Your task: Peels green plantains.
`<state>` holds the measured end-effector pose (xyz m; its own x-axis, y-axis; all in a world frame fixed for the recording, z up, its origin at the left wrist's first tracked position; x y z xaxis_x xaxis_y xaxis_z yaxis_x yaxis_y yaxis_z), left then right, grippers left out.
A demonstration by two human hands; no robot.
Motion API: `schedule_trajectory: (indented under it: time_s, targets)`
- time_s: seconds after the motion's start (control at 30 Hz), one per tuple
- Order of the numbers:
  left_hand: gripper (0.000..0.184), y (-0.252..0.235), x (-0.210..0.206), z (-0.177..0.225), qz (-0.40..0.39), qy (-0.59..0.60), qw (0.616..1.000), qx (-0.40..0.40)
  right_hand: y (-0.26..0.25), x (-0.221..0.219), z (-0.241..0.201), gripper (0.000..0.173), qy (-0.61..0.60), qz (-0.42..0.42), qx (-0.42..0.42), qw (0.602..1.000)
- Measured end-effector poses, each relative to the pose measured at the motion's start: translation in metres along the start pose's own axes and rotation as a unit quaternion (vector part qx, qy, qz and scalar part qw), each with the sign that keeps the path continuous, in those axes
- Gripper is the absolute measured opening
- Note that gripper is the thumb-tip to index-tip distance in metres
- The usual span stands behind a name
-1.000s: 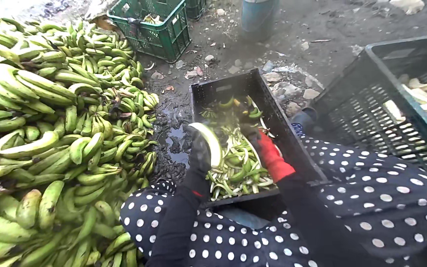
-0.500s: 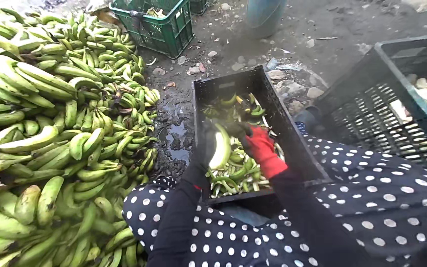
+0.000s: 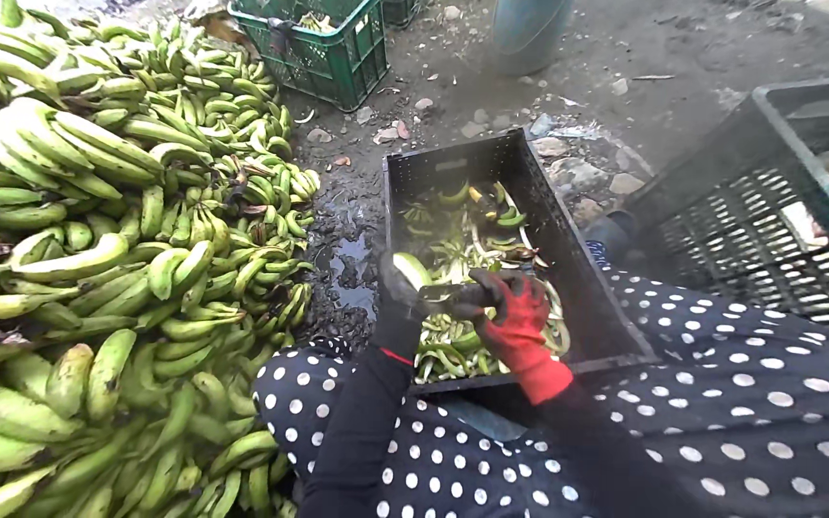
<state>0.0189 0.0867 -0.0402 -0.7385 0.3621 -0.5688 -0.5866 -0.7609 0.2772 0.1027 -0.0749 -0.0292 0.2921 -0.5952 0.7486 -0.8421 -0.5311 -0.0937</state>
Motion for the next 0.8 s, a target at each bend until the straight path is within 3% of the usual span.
schedule_trajectory:
  time_s: [0.07, 0.17, 0.27, 0.37, 0.47, 0.5, 0.53, 0.57, 0.63, 0.67, 0.73, 0.8]
  targets:
    - [0.051, 0.002, -0.004, -0.001, -0.019, -0.015, 1.0, -0.004, -0.006, 0.007, -0.006, 0.058, 0.001, -0.042, -0.037, 0.998]
    - [0.037, 0.014, -0.022, 0.006, -0.067, -0.145, 0.987, -0.026, -0.027, 0.014, -0.01, 0.047, 0.014, -0.154, -0.125, 0.98]
    - [0.036, 0.003, -0.015, 0.012, -0.081, -0.278, 0.955, -0.058, -0.033, 0.02, -0.014, 0.056, 0.055, -0.133, -0.081, 0.986]
    - [0.035, 0.005, -0.016, 0.021, -0.092, -0.464, 0.879, -0.053, -0.03, 0.022, -0.017, 0.058, 0.07, -0.148, -0.093, 0.982]
    - [0.047, 0.015, -0.043, 0.029, -0.191, -0.577, 0.782, -0.139, -0.046, 0.012, -0.004, 0.047, 0.028, -0.223, -0.164, 0.961]
    - [0.046, 0.02, -0.049, 0.026, -0.216, -0.591, 0.765, -0.136, -0.051, 0.007, 0.003, 0.046, 0.009, -0.253, -0.174, 0.952]
    - [0.043, 0.024, -0.055, 0.023, -0.23, -0.578, 0.774, -0.121, -0.054, 0.003, 0.01, 0.047, -0.013, -0.277, -0.17, 0.946]
    - [0.041, 0.026, -0.058, 0.021, -0.233, -0.53, 0.809, -0.103, -0.056, 0.001, 0.015, 0.047, -0.037, -0.288, -0.159, 0.944]
    - [0.042, 0.018, -0.053, 0.017, -0.189, -0.331, 0.923, -0.058, -0.055, 0.002, 0.021, 0.046, -0.062, -0.262, -0.146, 0.952]
    - [0.045, 0.013, -0.049, 0.016, -0.16, -0.22, 0.962, -0.026, -0.052, 0.005, 0.021, 0.046, -0.063, -0.236, -0.139, 0.96]
    - [0.057, 0.006, -0.041, 0.016, -0.125, -0.055, 0.991, 0.016, -0.038, 0.013, 0.015, 0.056, -0.03, -0.192, -0.093, 0.977]
    - [0.049, 0.008, -0.032, 0.022, -0.096, -0.033, 0.995, 0.011, -0.021, 0.019, 0.003, 0.068, 0.0, -0.125, 0.009, 0.992]
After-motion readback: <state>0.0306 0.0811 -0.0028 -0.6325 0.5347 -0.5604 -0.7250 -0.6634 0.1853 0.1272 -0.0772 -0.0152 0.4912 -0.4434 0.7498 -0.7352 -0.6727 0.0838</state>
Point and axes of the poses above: each hand's wrist, its own y-axis away from the middle knuckle, its own x-axis out of the back of the hand, z = x × y, the point moved 6 cm from there along -y, towards the middle knuckle, and after that the axes turned 8 degrees about -x, right-handed, at the moved point
